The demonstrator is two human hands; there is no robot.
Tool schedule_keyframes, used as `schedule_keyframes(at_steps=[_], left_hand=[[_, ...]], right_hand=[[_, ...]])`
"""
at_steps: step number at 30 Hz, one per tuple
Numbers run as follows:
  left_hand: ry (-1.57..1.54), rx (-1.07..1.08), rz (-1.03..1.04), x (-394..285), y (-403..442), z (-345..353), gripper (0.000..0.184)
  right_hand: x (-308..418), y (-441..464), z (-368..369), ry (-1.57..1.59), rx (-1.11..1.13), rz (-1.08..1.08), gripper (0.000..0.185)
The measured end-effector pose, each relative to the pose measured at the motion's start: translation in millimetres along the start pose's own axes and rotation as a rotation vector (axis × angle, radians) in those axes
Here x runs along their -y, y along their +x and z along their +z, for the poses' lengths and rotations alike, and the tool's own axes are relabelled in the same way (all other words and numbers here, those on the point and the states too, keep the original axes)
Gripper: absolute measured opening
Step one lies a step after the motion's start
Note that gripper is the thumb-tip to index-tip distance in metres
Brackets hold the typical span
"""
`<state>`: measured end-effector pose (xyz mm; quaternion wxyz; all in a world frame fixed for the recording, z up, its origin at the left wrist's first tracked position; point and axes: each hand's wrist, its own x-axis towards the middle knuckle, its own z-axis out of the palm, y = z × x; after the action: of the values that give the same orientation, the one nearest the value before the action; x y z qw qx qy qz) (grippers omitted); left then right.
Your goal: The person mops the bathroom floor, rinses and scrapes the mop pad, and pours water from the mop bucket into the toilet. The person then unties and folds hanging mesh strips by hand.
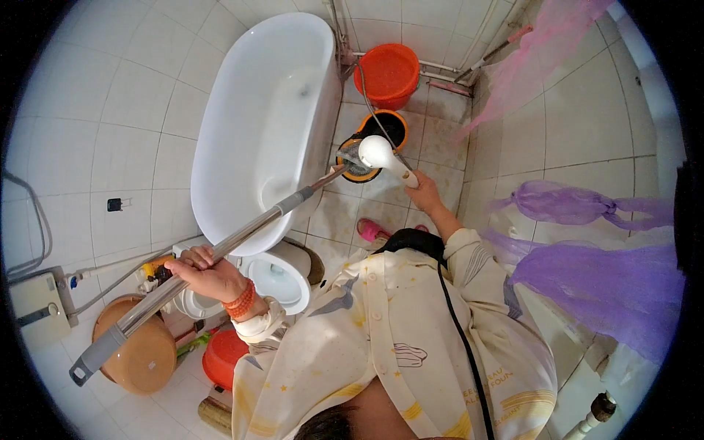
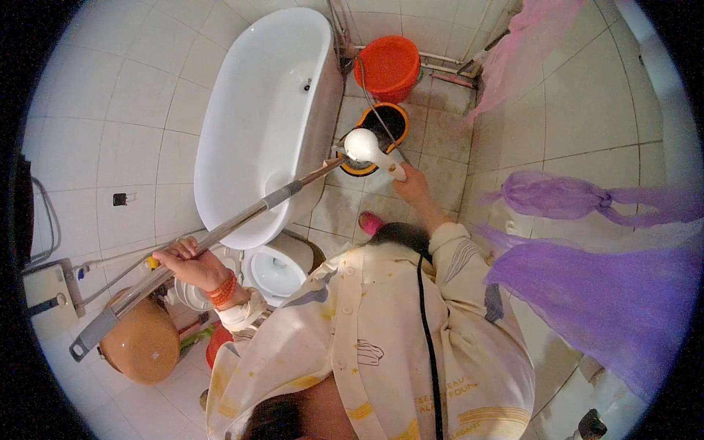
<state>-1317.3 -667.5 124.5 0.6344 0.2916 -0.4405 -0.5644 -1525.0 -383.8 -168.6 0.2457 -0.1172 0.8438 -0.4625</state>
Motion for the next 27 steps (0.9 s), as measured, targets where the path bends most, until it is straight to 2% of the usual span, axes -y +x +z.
schedule_keyframes(at_steps=[7, 15, 17, 21, 23, 27], left_hand=[[0.007, 0.011, 0.008, -1.3, -0.8, -0.5, 0.042], [-0.034, 0.053, 0.005, 2.5, 2.2, -7.1, 0.031], [-0.027, 0.043, 0.000, 1.2, 3.1, -6.2, 0.032], [-0.016, 0.034, -0.005, 2.2, 4.1, -9.4, 0.033], [-0.011, 0.024, -0.005, 1.7, 3.9, -8.2, 0.033], [0.004, 0.019, 0.005, 2.6, 3.5, -10.1, 0.035]], right_hand=[[4.4, -3.2, 1.6, -0.050, -0.031, -0.031, 0.034], [7.6, -0.3, -0.2, -0.087, -0.044, -0.042, 0.036], [4.1, 2.9, 1.3, -0.046, -0.062, 0.045, 0.038], [-0.4, 4.8, -1.2, 0.004, -0.113, 0.001, 0.040], [-14.5, 13.7, 2.9, -0.089, -0.183, -0.028, 0.043], [-9.5, 18.2, -5.1, -0.037, -0.149, -0.016, 0.043]])
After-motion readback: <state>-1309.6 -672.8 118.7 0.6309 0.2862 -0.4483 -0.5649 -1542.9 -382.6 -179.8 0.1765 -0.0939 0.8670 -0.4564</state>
